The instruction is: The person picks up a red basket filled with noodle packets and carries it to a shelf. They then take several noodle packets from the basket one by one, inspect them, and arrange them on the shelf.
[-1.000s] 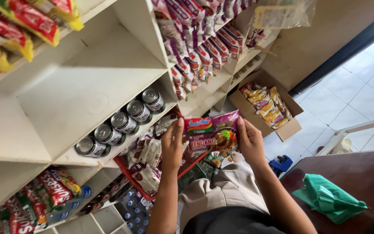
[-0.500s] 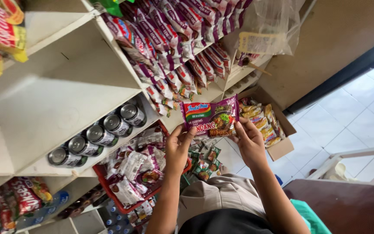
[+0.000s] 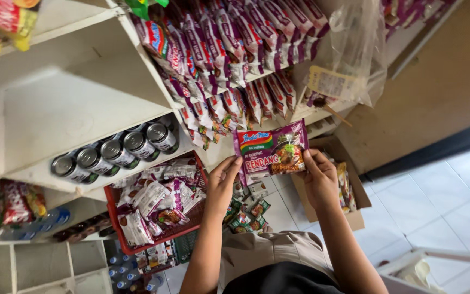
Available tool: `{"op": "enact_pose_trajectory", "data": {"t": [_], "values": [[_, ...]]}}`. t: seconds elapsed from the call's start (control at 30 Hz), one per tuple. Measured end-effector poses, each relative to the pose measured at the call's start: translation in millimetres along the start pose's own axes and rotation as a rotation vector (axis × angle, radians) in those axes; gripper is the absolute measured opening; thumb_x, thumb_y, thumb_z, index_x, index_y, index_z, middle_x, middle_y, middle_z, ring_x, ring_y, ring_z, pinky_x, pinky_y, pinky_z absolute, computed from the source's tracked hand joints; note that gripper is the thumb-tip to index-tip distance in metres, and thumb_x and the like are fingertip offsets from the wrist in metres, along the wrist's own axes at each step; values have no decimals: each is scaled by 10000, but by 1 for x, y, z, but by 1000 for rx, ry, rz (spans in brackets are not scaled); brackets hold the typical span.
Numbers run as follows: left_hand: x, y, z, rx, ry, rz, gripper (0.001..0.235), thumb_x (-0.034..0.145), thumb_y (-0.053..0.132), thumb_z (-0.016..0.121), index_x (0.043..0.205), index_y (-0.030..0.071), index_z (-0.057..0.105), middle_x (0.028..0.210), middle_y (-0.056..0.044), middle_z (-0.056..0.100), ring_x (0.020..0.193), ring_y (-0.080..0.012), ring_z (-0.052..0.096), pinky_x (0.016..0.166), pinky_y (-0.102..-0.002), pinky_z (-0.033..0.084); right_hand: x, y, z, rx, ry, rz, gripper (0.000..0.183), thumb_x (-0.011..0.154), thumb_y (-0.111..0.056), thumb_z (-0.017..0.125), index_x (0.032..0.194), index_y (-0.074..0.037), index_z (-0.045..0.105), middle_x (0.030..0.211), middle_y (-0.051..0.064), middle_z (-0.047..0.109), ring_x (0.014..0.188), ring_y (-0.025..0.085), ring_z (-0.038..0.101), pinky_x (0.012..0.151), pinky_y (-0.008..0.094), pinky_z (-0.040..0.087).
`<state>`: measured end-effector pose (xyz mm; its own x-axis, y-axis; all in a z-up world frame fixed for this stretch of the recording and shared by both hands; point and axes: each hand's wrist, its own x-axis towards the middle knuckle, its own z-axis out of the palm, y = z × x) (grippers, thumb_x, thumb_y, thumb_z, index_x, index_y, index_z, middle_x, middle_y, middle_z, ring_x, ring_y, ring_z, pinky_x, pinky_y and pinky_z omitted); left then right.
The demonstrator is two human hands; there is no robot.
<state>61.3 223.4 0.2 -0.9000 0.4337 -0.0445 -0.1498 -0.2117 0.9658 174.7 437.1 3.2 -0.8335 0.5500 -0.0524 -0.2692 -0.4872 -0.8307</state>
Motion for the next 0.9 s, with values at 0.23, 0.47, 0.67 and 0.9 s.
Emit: {"op": "enact_pose_trajectory", "data": {"t": [0.23,0.47,0.67,0.9], "values": [[2,14,11,-25,24,-156,594,933,423,590,1458,166,484,1148,-20,718,1064,-103,700,827,-272,570,9,-5,-1,-61,-83,50,169,1075,-141,549,1111,-2,638,1035,73,720,924,144,695,861,346,581],[-8,8,25,-162,-24,112,436,1036,283,667,1316,-49,629,1172,-64,723,1037,-98,656,916,-245,528,13,-3,5,-413,5,-88,264,1121,-128,584,1329,26,641,1182,137,682,1029,161,612,890,330,482],[-18,3,37,-92,143,42,385,1029,259,659,1319,5,658,1033,-54,718,800,-64,577,638,-237,434,-6,-15,37,-1312,-448,-878,471,993,-157,602,1461,-181,560,1595,108,465,1572,307,270,1289,527,153],[-24,8,21,-217,274,175,332,1023,232,656,1285,30,636,1095,-3,727,900,-25,656,708,-189,522,21,-16,30,-1540,-529,-598,561,979,-110,619,1532,-110,527,1653,140,354,1542,368,203,1187,616,-4]]}}
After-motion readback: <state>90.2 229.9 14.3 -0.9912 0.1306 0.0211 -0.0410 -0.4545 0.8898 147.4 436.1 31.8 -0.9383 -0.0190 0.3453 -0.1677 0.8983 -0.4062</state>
